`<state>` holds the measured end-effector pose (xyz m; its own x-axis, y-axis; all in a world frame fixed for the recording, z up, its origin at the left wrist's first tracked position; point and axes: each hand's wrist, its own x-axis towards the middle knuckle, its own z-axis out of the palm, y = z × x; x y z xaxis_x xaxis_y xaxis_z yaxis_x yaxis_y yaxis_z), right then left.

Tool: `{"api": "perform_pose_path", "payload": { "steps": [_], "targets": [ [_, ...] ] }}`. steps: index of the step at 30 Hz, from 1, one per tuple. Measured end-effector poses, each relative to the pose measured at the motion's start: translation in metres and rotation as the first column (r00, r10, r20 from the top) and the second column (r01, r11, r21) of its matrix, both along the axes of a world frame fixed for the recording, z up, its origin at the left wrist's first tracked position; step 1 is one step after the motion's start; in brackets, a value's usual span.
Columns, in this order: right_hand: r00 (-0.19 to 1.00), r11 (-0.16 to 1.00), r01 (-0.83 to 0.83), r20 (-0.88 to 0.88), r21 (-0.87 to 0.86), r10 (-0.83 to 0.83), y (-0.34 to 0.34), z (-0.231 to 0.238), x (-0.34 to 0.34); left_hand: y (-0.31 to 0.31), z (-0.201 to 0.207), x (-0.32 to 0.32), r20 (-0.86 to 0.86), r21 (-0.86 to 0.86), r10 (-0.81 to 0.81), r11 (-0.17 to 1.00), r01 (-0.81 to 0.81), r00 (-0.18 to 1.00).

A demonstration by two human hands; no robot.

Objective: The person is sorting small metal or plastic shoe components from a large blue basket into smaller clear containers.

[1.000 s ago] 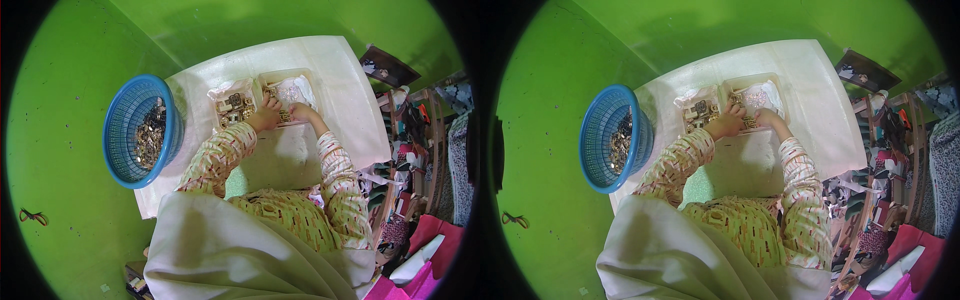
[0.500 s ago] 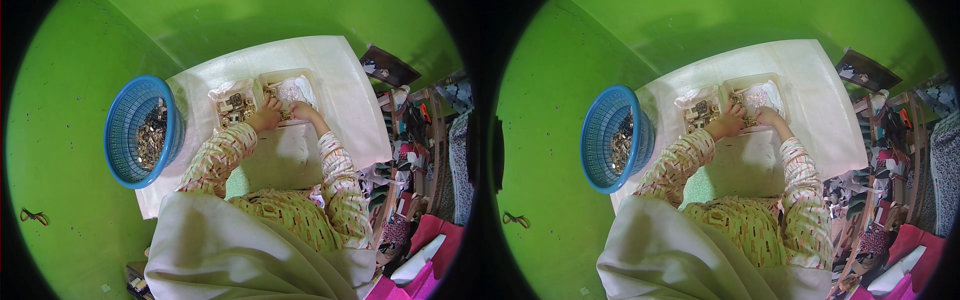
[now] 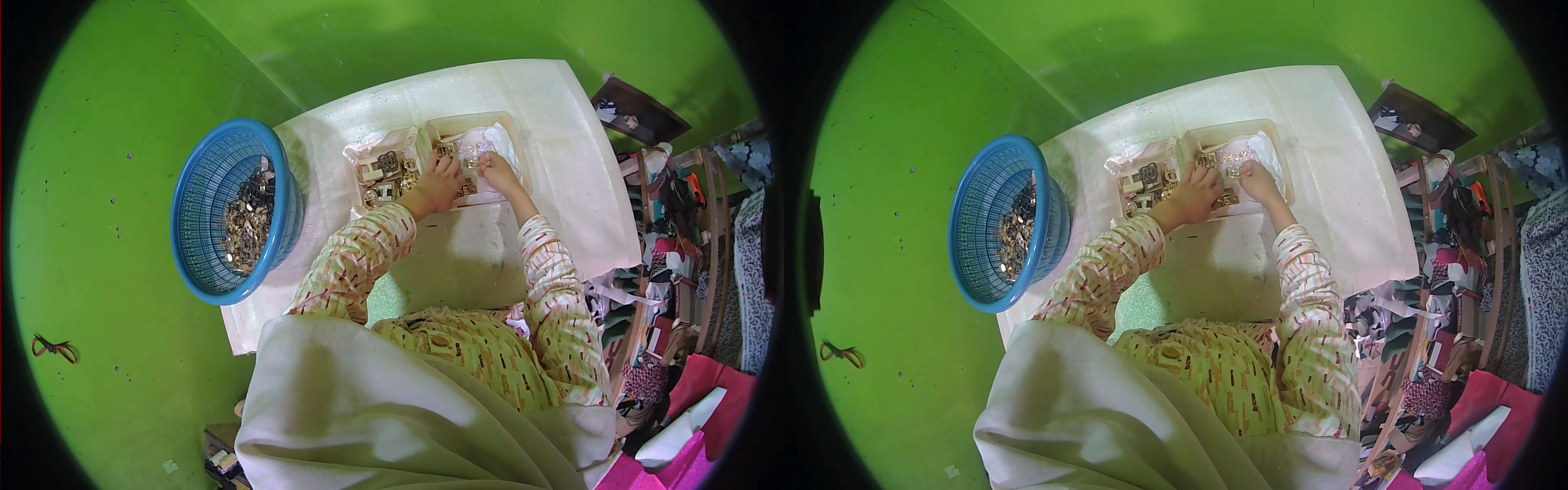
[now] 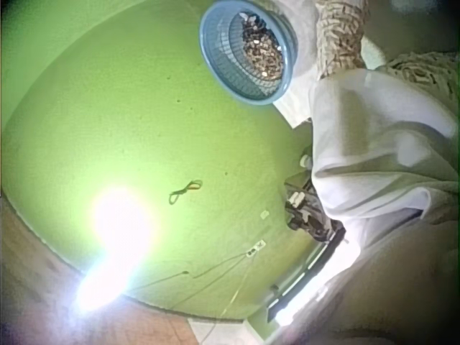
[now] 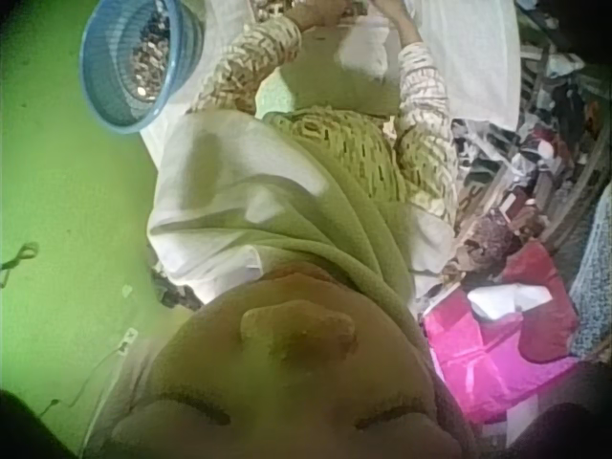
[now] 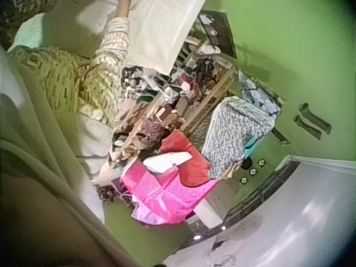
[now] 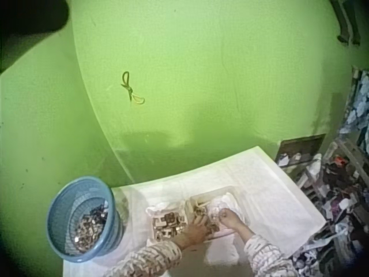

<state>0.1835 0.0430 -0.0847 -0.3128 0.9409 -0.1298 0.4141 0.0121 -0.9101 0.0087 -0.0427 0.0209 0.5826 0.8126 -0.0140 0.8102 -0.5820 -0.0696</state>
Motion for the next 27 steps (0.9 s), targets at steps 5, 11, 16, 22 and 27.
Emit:
{"api": "perform_pose_path", "payload": {
  "steps": [5, 11, 16, 22, 27],
  "targets": [
    [0.975, 0.997, -0.045, -0.219, -0.065, 0.029, -0.009, 0.025, -0.013, -0.003, -0.006, -0.007, 0.035, 0.053, 0.072, 0.996, -0.074, 0.997],
    [0.975, 0.977, -0.13, -0.201, -0.171, 0.094, -0.017, 0.043, -0.016, 0.0, 0.001, -0.007, -0.043, -0.046, 0.065, 0.997, -0.067, 0.997],
    [0.996, 0.977, -0.038, -0.085, -0.211, 0.02, -0.014, 0.04, -0.009, -0.001, 0.002, -0.007, -0.075, -0.095, 0.074, 0.992, -0.081, 0.994],
    [0.956, 0.989, -0.077, 0.271, -0.129, 0.11, -0.013, 0.042, -0.003, -0.001, -0.005, -0.007, -0.049, -0.088, 0.079, 0.993, -0.083, 0.996],
    [0.849, 0.987, -0.124, 0.503, -0.105, 0.16, -0.018, 0.061, -0.008, -0.003, 0.006, -0.007, 0.047, -0.117, 0.029, 0.993, -0.023, 0.998]
  ]
}}
